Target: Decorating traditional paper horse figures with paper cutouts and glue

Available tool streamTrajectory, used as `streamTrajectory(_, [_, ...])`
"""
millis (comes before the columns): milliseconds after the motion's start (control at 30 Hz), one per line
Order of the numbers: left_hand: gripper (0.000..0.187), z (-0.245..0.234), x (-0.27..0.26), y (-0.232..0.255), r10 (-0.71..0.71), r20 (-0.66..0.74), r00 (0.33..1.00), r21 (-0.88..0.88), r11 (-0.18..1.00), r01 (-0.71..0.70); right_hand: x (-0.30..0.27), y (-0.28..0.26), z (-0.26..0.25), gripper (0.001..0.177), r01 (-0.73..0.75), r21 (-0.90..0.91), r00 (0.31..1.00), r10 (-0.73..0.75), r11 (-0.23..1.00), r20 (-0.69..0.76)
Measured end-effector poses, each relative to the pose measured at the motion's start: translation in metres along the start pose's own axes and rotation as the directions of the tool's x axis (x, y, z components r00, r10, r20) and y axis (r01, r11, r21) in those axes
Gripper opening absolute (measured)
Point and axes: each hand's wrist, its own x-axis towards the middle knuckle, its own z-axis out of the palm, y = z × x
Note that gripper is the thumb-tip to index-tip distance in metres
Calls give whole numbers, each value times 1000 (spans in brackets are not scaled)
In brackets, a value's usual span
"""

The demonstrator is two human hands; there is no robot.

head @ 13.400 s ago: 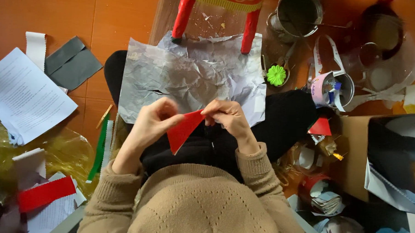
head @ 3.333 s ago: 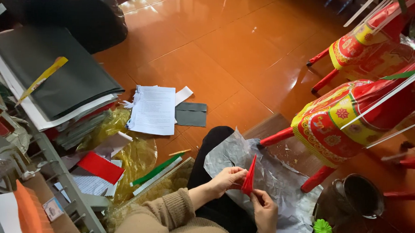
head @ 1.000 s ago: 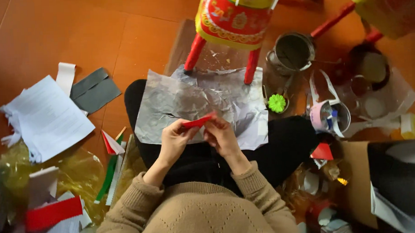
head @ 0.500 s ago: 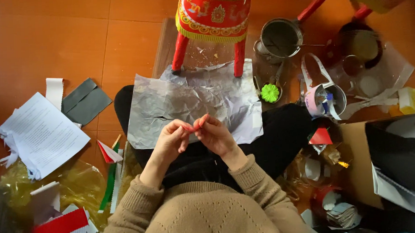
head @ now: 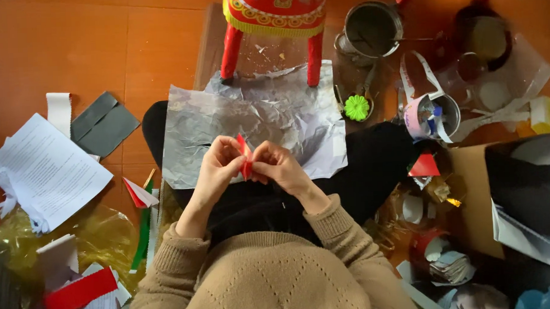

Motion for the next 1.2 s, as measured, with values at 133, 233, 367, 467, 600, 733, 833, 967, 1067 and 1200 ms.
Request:
streamTrajectory(133, [33,-12,2,-6,25,119,993,152,988,-43,2,17,-7,12,17,-135,1000,-17,991,5])
streamTrajectory(233, [41,-16,1,2,29,172,985,202,977,-64,5,25,-12,14,36,-213,999,-34,976,14])
streamTrajectory(367, [49,-7,-2,19,28,171,985,297,952,-78,5,26,-7,16,96,-321,995,-86,942,46])
streamTrajectory(467, [53,-12,3,9,84,184,979,372,916,-148,9,28,-6,15,117,-301,993,-120,947,7])
streamTrajectory(600, [43,-2,6,11,119,185,975,367,912,-181,7,9,-8,16,116,-241,991,-130,964,-42])
streamTrajectory(733, [40,11,12,-7,37,61,997,228,972,-50,6,-18,-13,21,251,-277,933,-308,928,-186])
streamTrajectory(833, [24,7,26,-42,-206,-17,978,40,978,206,8,-16,-18,22,279,-324,897,-366,904,-248])
streamTrajectory(967, [18,-2,54,-83,-485,102,869,-323,810,490,20,2,-36,22,286,-354,878,-391,891,-276])
streamTrajectory(1067, [11,9,66,-76,-537,107,837,-427,735,526,24,-36,-38,21,255,-437,907,-369,863,-201])
streamTrajectory(1200, [9,4,80,-91,-517,44,855,-455,751,478,61,-65,-112,14,243,-621,896,-417,745,-150])
